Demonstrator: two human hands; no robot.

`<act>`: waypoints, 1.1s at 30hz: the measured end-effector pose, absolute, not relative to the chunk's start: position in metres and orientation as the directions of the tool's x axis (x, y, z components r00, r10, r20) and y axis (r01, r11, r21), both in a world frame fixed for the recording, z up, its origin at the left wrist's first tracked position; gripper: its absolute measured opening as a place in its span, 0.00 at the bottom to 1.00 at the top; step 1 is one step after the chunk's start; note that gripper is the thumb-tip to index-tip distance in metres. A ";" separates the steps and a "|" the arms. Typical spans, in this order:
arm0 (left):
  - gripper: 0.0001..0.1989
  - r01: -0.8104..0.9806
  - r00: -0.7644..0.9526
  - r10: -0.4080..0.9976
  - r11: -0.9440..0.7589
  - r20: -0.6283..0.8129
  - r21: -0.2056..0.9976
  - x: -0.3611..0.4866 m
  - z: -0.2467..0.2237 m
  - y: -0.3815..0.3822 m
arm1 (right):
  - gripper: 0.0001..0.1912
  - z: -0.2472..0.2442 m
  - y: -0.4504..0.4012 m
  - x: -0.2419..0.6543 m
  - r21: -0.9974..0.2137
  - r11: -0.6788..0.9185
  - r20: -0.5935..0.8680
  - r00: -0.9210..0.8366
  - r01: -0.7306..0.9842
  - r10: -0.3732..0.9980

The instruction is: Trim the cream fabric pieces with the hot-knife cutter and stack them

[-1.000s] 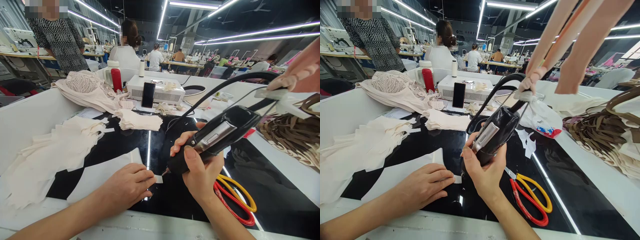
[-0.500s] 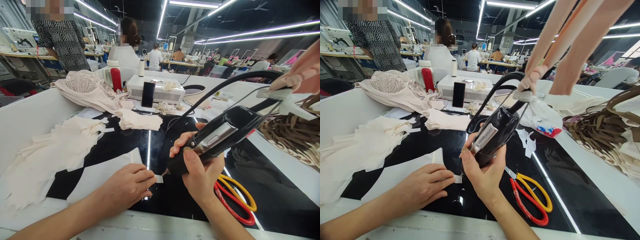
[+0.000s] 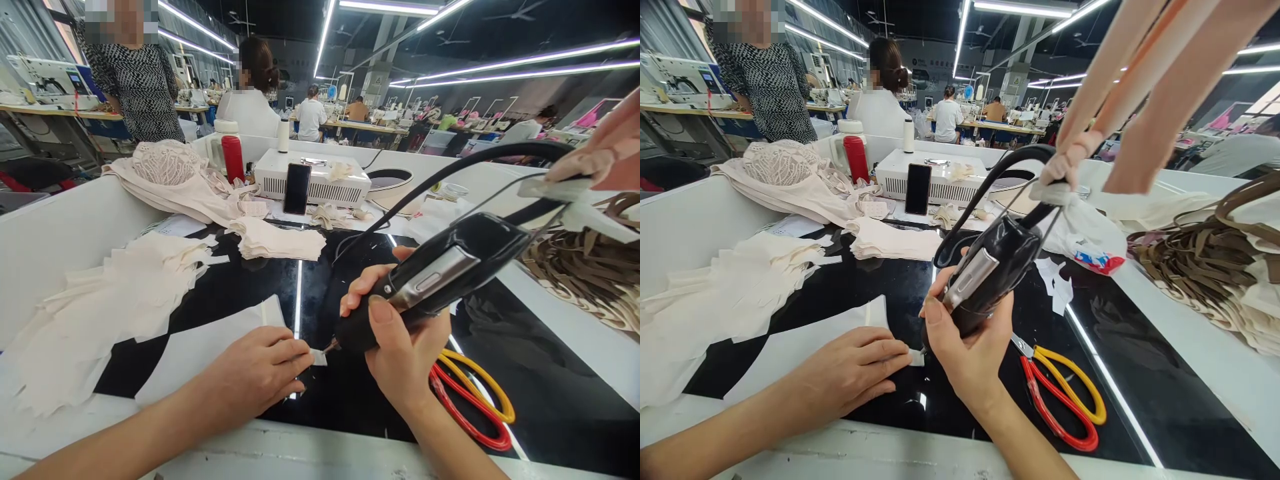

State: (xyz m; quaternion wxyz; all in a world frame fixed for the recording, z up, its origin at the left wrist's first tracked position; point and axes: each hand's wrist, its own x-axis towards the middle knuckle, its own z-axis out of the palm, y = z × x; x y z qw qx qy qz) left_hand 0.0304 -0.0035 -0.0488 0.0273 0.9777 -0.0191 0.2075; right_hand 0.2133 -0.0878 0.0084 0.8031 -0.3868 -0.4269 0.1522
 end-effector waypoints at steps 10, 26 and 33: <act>0.12 -0.060 0.910 -0.041 -0.998 0.412 0.032 0.032 -0.049 -0.003 | 0.23 0.011 -0.094 0.215 -0.754 0.652 0.550 0.617 0.078 0.563; 0.10 -0.065 0.900 0.015 -0.983 0.436 0.169 0.031 -0.049 0.001 | 0.23 0.008 -0.100 0.212 -0.753 0.654 0.559 0.588 0.065 0.585; 0.11 -0.032 0.861 0.077 -0.978 0.502 0.206 0.030 -0.049 0.009 | 0.24 0.006 -0.101 0.213 -0.764 0.643 0.546 0.595 0.064 0.590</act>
